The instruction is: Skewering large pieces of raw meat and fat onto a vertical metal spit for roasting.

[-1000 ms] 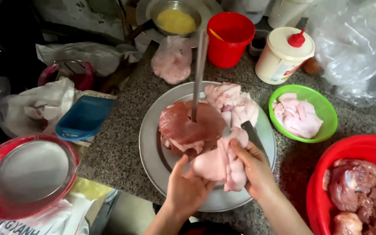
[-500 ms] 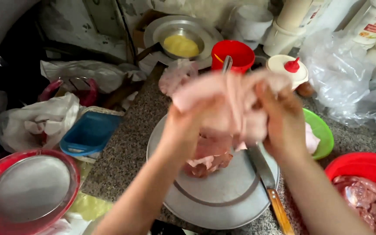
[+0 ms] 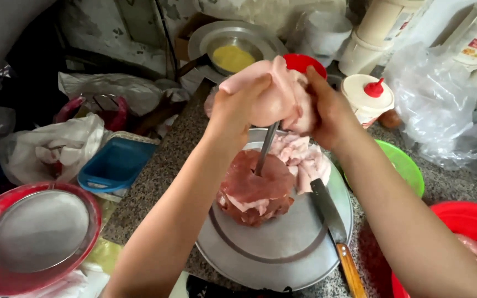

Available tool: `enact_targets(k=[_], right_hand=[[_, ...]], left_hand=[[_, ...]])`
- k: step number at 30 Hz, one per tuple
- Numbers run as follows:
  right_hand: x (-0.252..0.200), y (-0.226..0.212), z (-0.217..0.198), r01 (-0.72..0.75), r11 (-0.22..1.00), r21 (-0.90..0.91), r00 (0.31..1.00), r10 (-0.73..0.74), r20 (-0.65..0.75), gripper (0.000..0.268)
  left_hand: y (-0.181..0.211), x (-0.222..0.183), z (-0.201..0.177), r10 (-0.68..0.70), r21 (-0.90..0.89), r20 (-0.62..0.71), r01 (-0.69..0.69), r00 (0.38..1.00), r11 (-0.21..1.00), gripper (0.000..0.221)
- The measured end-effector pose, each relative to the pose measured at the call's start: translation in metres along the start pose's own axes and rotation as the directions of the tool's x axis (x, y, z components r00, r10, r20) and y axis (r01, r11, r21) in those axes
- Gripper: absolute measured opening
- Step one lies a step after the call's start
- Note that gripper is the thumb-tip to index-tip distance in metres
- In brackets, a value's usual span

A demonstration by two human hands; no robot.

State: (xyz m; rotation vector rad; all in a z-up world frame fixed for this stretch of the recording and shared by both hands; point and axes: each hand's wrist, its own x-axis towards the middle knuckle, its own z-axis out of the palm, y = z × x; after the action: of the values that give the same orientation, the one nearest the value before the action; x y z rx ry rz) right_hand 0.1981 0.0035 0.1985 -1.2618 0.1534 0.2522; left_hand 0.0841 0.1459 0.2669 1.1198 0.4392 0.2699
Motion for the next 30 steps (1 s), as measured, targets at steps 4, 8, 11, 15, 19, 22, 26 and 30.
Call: enact_targets(k=[4,8,11,15,19,22,26,30], right_hand=[[0.02,0.072,-0.056,-0.052,0.999,0.015,0.982,0.048,0.182,0.051],[0.028,0.194,-0.171,-0.228,0.77,-0.597,0.956,0.061,-0.287,0.038],[0.001,0.275,-0.248,-0.317,0.126,-0.94,0.947,-0.011,-0.321,0.081],[-0.05,0.349,-0.303,-0.515,-0.069,-0.855,0.852,0.075,-0.519,0.074],[-0.07,0.372,-0.34,-0.499,-0.079,-0.863,0.866,-0.017,-0.5,0.073],[-0.065,0.382,-0.374,-0.404,0.005,-0.915,0.914,-0.028,-0.404,0.073],[-0.074,0.383,-0.384,-0.204,0.161,-0.966,0.942,-0.237,-0.239,0.066],[-0.101,0.291,-0.293,-0.129,0.471,-0.873,0.921,-0.271,-0.282,0.051]], left_hand=[[-0.007,0.013,0.009,-0.024,-0.096,0.039,0.027,0.999,0.995,0.091],[0.007,0.005,0.012,-0.08,0.1,0.004,0.079,0.997,0.992,0.109],[0.027,0.012,0.006,-0.197,0.3,0.1,0.159,0.975,0.941,0.081],[0.017,0.034,0.009,-0.099,0.329,0.211,0.025,0.973,0.944,0.045],[0.016,0.042,0.01,-0.08,0.31,0.272,-0.009,0.959,0.951,0.042],[0.019,0.035,0.001,-0.087,0.281,0.362,-0.02,0.928,0.959,0.04],[0.015,0.038,-0.004,-0.078,0.192,0.615,-0.053,0.785,0.98,0.025],[0.002,0.056,-0.025,0.033,0.043,0.788,-0.108,0.615,0.993,0.055]])
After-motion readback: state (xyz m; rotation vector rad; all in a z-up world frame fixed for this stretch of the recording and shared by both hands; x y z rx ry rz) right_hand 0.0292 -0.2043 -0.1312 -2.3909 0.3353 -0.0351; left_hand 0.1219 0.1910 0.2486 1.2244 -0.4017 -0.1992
